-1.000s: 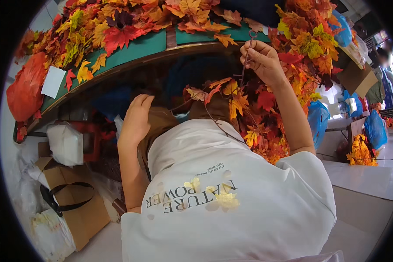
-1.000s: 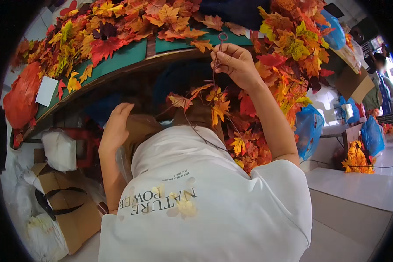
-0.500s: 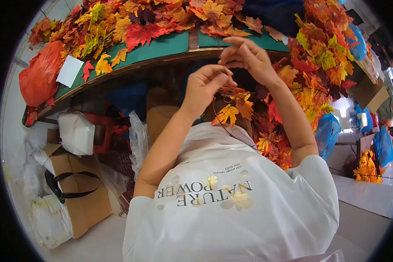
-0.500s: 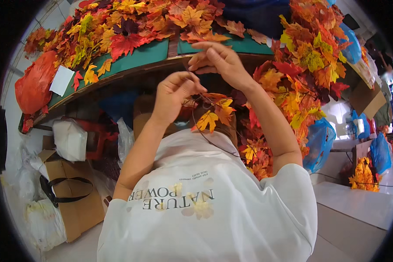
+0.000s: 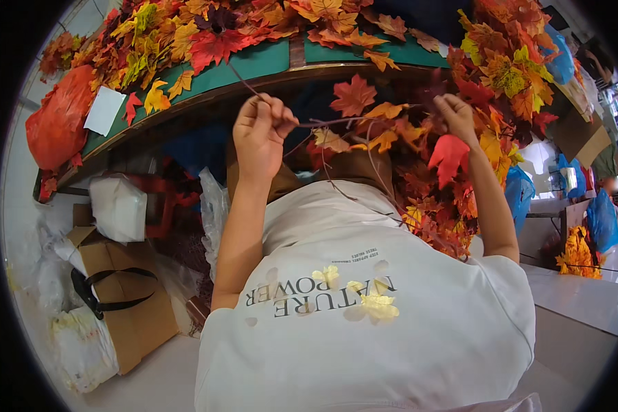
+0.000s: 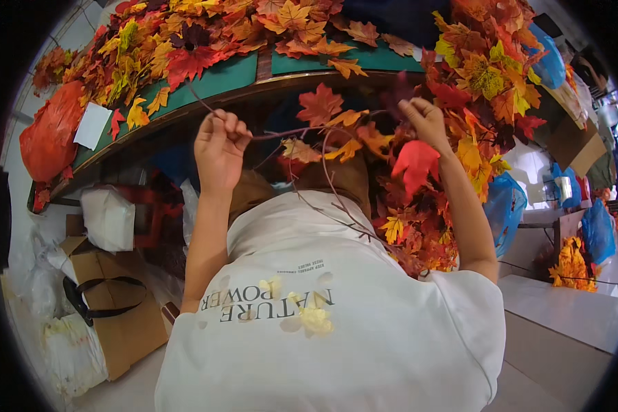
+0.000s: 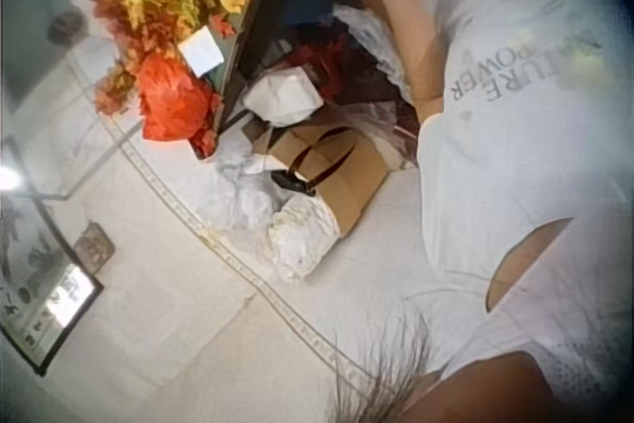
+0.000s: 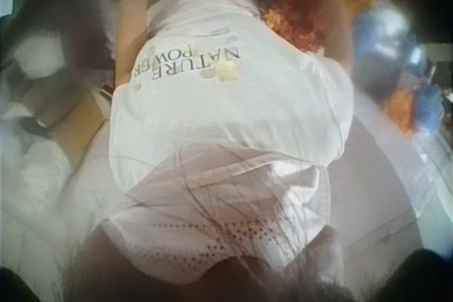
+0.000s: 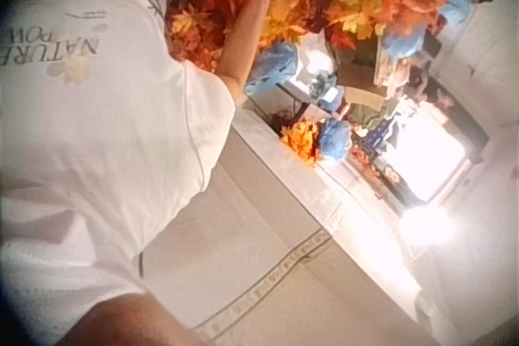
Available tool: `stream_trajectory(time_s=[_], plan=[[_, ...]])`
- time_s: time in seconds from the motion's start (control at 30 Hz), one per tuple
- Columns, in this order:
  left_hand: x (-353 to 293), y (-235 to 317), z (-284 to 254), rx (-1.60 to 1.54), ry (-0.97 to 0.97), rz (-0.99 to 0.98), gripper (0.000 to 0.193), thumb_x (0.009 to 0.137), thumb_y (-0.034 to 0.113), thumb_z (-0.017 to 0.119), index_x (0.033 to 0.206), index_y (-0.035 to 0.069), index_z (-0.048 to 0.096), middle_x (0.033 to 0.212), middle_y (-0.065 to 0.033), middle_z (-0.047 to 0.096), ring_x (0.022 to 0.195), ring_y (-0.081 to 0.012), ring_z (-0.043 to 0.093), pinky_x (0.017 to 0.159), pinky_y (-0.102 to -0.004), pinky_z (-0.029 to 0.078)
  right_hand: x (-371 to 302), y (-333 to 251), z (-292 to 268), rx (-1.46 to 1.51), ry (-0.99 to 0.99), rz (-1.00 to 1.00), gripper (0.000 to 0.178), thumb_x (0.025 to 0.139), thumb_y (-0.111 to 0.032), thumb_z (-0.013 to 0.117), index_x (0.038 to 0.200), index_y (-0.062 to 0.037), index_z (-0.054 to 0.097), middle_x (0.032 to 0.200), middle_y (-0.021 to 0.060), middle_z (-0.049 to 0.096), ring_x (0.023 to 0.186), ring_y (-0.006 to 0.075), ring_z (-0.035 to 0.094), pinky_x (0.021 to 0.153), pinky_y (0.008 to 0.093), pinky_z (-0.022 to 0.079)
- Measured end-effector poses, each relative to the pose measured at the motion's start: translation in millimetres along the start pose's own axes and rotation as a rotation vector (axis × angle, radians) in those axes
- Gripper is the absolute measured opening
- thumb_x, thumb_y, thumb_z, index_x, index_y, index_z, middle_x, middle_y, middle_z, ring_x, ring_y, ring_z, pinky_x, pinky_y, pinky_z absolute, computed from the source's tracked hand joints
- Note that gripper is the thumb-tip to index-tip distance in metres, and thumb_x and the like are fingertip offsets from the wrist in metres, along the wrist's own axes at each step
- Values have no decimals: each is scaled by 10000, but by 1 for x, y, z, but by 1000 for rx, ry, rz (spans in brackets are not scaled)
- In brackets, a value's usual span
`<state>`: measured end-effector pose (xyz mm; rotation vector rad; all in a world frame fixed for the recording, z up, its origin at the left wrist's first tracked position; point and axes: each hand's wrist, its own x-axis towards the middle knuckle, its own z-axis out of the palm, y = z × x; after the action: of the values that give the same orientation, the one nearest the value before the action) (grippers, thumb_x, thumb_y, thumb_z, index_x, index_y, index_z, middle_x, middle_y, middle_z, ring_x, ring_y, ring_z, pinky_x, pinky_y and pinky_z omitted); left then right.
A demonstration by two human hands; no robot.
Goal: The person attaches artificial maple leaves to a wire garland base by hand, twisting the stems of the leaves around the base.
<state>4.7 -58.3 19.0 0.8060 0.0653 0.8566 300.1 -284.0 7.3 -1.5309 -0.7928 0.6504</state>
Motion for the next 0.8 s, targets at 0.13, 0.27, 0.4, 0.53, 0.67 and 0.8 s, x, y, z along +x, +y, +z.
stream_trajectory(time_s=[0.13,0.27,0.4,0.53,0.67,0.8], plan=[[-26,-8,6,102,-40,-180,125,933,157,515,990,46,515,781,-34,499,648,-122,508,588,-249,464,-7,-47,20,351,40,-195,195,915,-189,567,788,-42,543,640,-6,514,487,56,444,455,196,339],[-9,64,-24,-404,54,78,107,866,52,513,775,78,463,640,23,321,511,-80,309,436,-226,265,-22,-56,1,-547,-106,-360,158,896,-144,586,837,-7,536,752,-15,518,568,51,416,523,227,362],[-9,154,-97,-272,288,541,102,920,164,520,889,68,521,774,-9,455,645,-113,420,425,-167,330,-36,-35,-78,-741,223,-379,212,882,-166,610,764,-10,529,680,-43,451,600,36,398,527,235,345],[-26,163,-106,-317,50,288,114,882,129,585,950,57,529,802,-12,453,715,-119,418,489,-181,391,-85,-81,-147,-828,561,-512,243,878,-241,623,771,-24,601,625,-62,476,567,30,414,502,211,339],[-43,166,-106,-296,16,219,124,873,134,595,961,78,528,861,15,502,792,-114,480,564,-201,453,-115,-109,-316,-1148,1032,-533,258,839,-307,662,815,-52,688,605,-8,619,475,75,489,444,245,406],[-38,160,-65,-300,-10,110,97,893,121,565,945,67,504,884,-5,476,782,-121,484,561,-220,448,-181,-157,-463,-777,1400,-723,379,838,-422,616,862,-51,690,701,65,660,558,122,584,492,277,467]])
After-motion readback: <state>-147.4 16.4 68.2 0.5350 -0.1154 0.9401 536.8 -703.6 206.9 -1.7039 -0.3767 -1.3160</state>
